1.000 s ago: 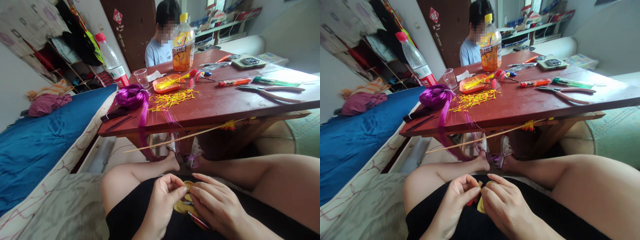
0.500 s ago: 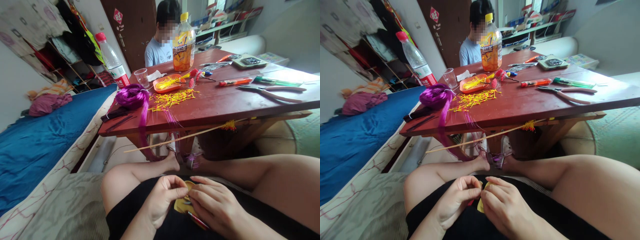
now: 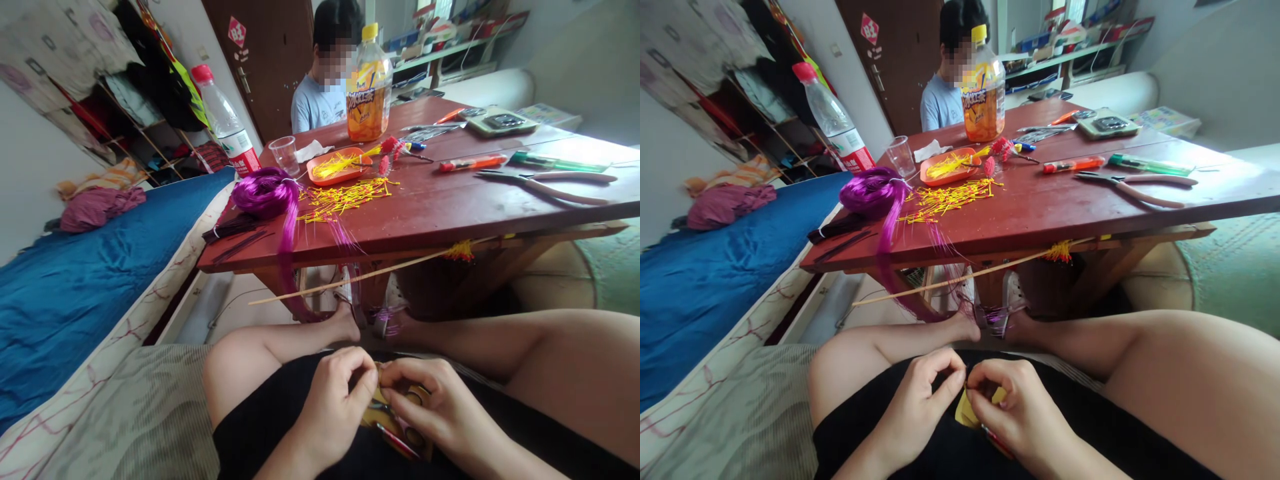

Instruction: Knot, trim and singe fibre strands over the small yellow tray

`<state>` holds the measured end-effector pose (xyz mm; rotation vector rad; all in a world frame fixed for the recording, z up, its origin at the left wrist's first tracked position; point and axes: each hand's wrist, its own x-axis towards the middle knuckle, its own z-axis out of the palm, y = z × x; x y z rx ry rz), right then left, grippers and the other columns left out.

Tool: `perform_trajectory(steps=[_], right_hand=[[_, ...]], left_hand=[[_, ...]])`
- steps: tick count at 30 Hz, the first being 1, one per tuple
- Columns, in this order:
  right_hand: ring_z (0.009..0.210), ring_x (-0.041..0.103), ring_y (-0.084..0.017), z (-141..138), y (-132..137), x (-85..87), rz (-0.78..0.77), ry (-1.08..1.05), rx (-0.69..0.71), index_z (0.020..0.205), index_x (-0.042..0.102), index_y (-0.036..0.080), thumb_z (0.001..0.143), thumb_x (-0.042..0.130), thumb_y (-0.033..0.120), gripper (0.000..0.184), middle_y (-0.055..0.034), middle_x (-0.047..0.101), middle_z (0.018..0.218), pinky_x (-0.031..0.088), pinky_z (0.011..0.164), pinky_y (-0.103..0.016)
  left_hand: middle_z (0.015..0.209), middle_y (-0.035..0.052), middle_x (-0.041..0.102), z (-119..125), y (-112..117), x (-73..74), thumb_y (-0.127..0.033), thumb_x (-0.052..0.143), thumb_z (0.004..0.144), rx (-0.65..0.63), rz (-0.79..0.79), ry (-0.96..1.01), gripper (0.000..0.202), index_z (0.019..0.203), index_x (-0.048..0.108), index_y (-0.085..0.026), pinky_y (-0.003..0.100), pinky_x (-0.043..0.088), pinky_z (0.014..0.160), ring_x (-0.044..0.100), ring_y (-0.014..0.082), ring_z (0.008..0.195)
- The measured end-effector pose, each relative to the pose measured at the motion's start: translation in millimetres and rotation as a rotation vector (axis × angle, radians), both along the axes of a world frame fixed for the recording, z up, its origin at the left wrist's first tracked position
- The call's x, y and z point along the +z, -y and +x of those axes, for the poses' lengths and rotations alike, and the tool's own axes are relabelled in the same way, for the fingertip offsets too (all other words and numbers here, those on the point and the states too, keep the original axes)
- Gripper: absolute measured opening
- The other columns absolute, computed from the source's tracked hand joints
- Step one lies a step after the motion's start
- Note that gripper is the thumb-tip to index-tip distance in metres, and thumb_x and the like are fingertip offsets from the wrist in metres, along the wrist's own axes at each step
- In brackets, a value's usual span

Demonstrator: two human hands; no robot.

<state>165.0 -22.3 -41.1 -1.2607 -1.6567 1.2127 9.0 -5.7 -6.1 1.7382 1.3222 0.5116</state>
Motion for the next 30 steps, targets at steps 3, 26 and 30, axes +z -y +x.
perform_trajectory(steps=[3,26,30], right_hand=[[0.052,0.049,-0.012,0,0,-1.5,-0.116,-0.089,-0.003,0.063,0.057,0.016,0.074,0.051,0.023,0.014,0.0019,0.055,0.056,0.039,0.049,-0.021],[0.059,0.050,-0.015,-6,-8,8.9,-0.087,0.131,0.072,0.064,0.056,0.018,0.079,0.045,0.020,0.019,-0.0005,0.056,0.063,0.036,0.056,-0.025],[0.065,0.049,-0.016,-5,-11,3.5,-0.135,-0.099,0.032,0.062,0.056,0.017,0.080,0.049,0.029,0.023,-0.0010,0.051,0.069,0.038,0.059,-0.025]], left_hand=[[0.066,0.0002,0.053,1,0,-0.9,-0.025,0.045,0.086,-0.013,0.110,-0.069,0.023,0.065,0.052,-0.018,0.025,0.035,0.063,0.050,0.0155,0.067],[0.062,0.0011,0.054,-4,4,-18.0,-0.004,0.038,0.083,-0.220,0.903,-0.360,0.025,0.065,0.053,-0.015,0.032,0.036,0.071,0.047,0.0148,0.064],[0.070,0.0020,0.058,-2,8,-6.2,-0.010,0.043,0.084,-0.088,0.839,-0.361,0.019,0.068,0.052,-0.017,0.033,0.038,0.072,0.052,0.0166,0.070]])
